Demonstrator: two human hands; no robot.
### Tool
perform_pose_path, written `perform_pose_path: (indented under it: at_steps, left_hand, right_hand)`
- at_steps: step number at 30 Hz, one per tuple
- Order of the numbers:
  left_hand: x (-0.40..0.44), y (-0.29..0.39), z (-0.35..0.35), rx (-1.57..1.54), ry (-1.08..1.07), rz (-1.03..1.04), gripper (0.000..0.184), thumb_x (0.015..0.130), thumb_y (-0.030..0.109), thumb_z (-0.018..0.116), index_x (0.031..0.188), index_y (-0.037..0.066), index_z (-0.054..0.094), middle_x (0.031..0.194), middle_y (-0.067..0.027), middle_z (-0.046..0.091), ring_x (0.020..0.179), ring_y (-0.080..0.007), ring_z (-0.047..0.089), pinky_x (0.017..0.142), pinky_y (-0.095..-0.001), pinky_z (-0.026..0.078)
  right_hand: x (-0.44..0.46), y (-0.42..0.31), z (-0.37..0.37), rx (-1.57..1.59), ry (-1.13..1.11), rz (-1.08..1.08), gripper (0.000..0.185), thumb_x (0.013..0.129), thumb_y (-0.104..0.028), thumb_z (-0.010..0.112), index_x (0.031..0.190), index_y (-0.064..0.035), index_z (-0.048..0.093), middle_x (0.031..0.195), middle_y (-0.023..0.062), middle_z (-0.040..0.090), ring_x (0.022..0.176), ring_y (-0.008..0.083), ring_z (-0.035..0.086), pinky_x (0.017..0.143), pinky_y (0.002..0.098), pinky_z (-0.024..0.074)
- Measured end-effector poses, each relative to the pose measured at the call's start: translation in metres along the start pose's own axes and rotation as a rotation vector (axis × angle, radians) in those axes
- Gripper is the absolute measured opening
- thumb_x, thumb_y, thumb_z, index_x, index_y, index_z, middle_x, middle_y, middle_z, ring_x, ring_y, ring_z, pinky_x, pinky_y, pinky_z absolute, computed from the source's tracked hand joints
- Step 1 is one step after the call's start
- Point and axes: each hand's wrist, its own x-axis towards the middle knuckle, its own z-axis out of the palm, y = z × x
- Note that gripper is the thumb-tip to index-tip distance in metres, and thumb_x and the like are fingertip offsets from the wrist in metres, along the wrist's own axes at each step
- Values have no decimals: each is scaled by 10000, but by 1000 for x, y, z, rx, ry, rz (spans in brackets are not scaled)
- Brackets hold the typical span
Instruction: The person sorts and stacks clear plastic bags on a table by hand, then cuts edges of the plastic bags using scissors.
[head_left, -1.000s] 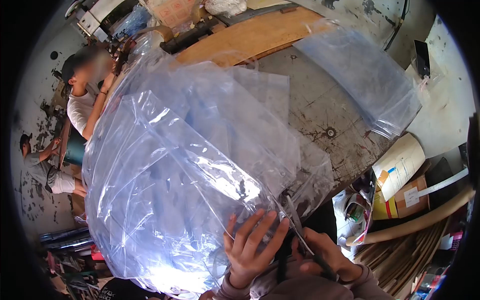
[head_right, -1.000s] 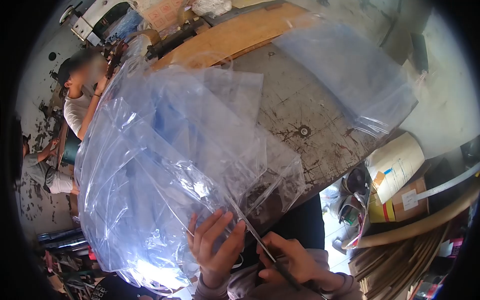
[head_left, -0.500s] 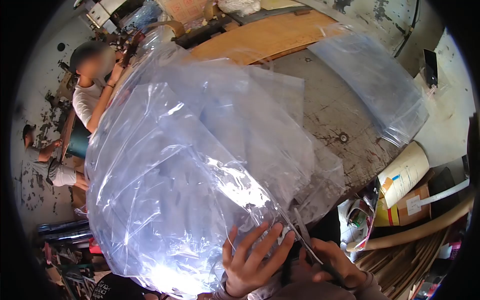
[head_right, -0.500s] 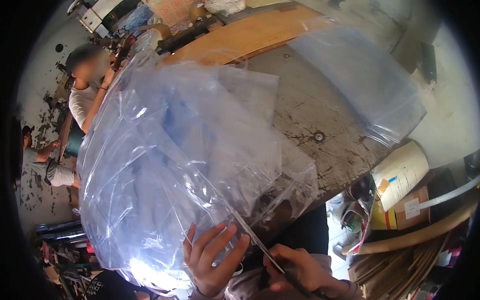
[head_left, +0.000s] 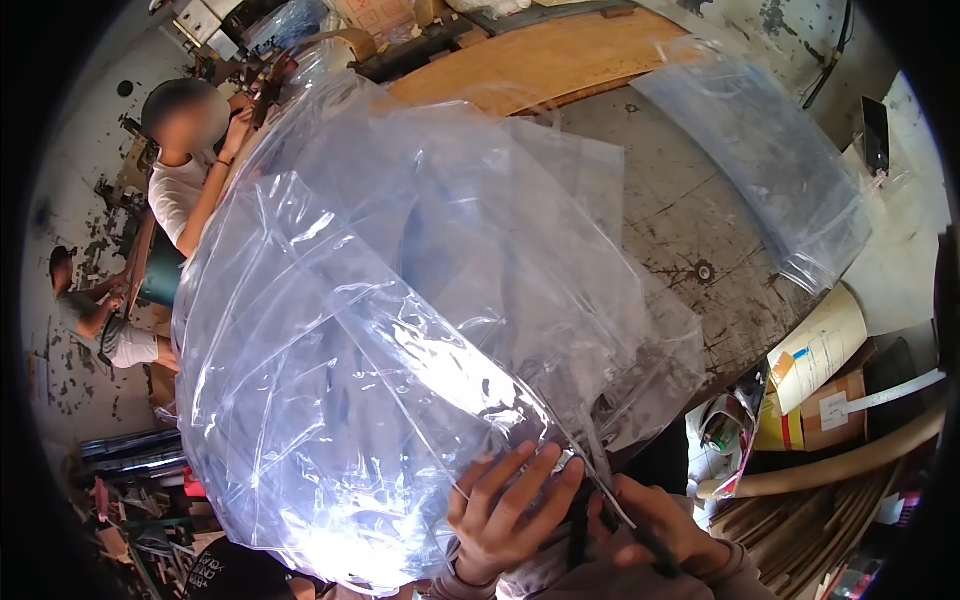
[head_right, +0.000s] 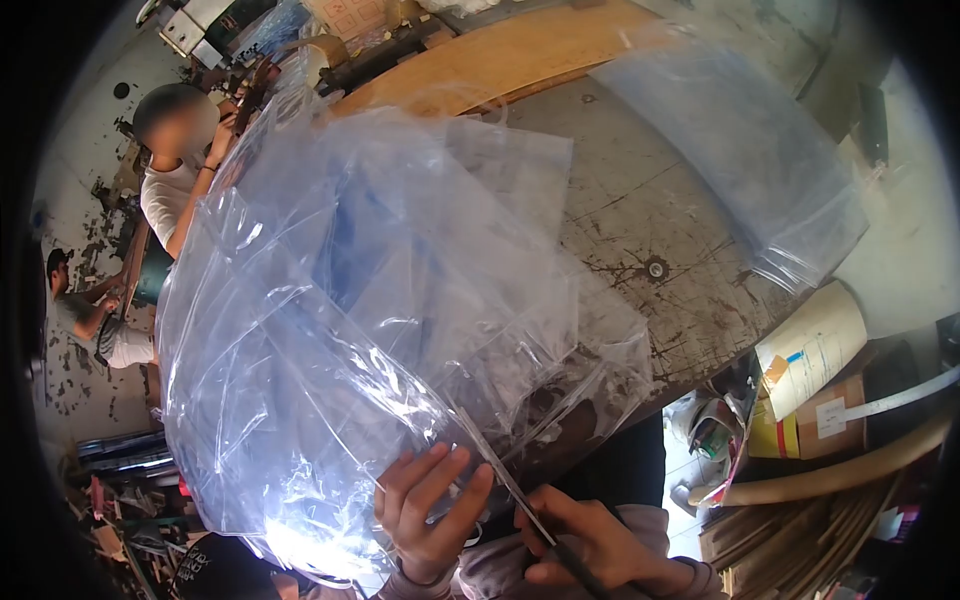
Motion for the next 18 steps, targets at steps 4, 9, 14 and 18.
perform_pose_path:
  at_steps: [4, 9, 14, 18]
  left_hand:
    - [1, 0, -2, 6, -8, 4, 180, 804, 258, 630, 975, 282, 680, 1113, 63, 610, 987, -121, 589, 834, -309, 417]
    - [2, 1, -3, -5, -15, -2, 188, 806, 269, 631, 987, 288, 676, 1117, 63, 606, 988, -122, 590, 829, -305, 420]
    - [2, 1, -1, 1, -10, 8, 195, 797, 276, 637, 987, 288, 678, 1112, 68, 607, 989, -121, 589, 820, -301, 424]
    - [0, 0, 5, -18, 45, -17, 207, 791, 256, 633, 992, 282, 680, 1098, 67, 612, 976, -114, 596, 812, -286, 423]
  right_hand:
    - [1, -1, -8, -103, -88, -94, 487, 754, -226, 742, 1084, -16, 451, 748, 46, 531, 709, 120, 521, 662, 260, 420]
    - [0, -2, -8, -116, -90, -87, 513, 757, -258, 739, 1102, -14, 448, 737, 45, 521, 673, 120, 509, 637, 258, 415]
    - [0, 1, -5, -40, -80, -85, 502, 765, -251, 728, 1103, -14, 444, 747, 43, 520, 691, 116, 506, 650, 257, 412]
    - [2, 4, -1, 6, -77, -73, 483, 770, -225, 723, 1103, -14, 443, 760, 43, 519, 716, 118, 510, 671, 260, 414]
